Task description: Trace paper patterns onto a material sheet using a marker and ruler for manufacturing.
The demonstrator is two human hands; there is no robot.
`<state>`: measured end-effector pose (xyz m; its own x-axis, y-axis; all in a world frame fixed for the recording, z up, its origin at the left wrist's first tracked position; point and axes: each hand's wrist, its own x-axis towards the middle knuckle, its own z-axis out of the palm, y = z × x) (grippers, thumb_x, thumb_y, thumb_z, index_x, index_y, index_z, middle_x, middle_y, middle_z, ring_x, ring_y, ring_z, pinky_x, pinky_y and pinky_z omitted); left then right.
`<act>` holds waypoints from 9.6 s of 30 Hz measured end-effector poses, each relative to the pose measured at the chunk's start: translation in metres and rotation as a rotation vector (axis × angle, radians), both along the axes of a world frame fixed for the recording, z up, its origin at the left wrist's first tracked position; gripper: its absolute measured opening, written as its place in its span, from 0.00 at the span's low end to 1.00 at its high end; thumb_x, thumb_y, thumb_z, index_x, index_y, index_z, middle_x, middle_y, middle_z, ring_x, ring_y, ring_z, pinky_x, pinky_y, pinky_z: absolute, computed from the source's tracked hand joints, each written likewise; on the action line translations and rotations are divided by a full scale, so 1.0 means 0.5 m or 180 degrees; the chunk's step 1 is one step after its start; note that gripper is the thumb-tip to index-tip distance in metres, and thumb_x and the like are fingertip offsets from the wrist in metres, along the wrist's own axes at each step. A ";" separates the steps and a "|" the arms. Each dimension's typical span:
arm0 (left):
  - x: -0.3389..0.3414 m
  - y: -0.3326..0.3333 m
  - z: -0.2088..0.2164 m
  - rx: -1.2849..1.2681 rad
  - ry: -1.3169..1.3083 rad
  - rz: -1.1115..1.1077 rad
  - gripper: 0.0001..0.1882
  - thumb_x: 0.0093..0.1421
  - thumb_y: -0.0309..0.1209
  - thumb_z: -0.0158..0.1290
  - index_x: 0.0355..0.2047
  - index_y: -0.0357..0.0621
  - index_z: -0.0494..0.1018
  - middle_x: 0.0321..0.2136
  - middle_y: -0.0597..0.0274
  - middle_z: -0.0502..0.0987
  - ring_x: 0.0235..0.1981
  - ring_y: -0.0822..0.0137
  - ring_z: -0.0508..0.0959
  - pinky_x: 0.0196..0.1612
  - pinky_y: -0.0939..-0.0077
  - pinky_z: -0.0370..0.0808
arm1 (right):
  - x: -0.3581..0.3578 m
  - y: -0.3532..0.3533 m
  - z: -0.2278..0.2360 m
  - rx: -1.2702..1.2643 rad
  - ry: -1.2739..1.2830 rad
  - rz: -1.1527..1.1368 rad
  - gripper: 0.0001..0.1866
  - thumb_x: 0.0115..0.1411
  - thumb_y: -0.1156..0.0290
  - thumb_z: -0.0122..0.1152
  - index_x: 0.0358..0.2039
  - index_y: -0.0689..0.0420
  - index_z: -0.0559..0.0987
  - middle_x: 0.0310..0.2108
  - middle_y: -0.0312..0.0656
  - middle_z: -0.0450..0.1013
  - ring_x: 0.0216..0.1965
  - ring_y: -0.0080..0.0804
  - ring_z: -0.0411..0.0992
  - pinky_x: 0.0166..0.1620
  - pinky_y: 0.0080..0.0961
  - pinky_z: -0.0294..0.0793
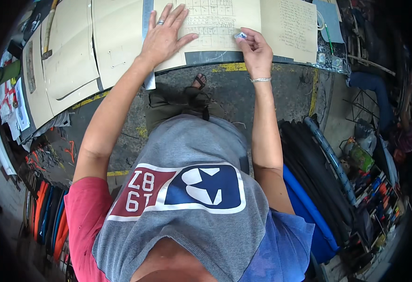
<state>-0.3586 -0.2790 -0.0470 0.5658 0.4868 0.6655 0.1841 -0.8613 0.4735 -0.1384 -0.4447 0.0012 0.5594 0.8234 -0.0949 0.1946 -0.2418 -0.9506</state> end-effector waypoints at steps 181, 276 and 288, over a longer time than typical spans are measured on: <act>0.034 0.027 0.150 -0.0447 0.2119 -0.0838 0.52 0.48 0.58 0.67 0.69 0.52 0.61 0.64 0.29 0.62 0.67 0.36 0.61 0.71 0.52 0.56 | -0.040 0.032 0.012 -0.0424 -0.1816 0.0476 0.11 0.59 0.69 0.70 0.42 0.57 0.84 0.31 0.36 0.79 0.30 0.20 0.76 0.38 0.19 0.78; 0.036 0.022 0.128 -0.0532 0.2564 -0.0500 0.52 0.47 0.57 0.68 0.70 0.55 0.61 0.66 0.32 0.60 0.66 0.32 0.60 0.69 0.51 0.60 | -0.086 0.018 0.022 -0.0496 -0.2099 0.0534 0.11 0.57 0.69 0.71 0.40 0.58 0.84 0.28 0.38 0.80 0.28 0.22 0.78 0.35 0.21 0.79; -0.026 0.179 -0.058 0.0663 0.2674 -0.0261 0.49 0.49 0.46 0.70 0.68 0.48 0.61 0.67 0.38 0.60 0.69 0.41 0.59 0.72 0.55 0.57 | -0.076 0.067 0.025 -0.0328 -0.1683 0.0622 0.09 0.59 0.71 0.67 0.39 0.59 0.82 0.30 0.43 0.78 0.32 0.32 0.77 0.38 0.26 0.78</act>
<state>-0.3716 -0.1897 -0.0759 0.9376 0.3377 0.0828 0.3354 -0.9412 0.0401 -0.1765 -0.4110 0.0134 0.3910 0.9176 0.0711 0.6876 -0.2399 -0.6853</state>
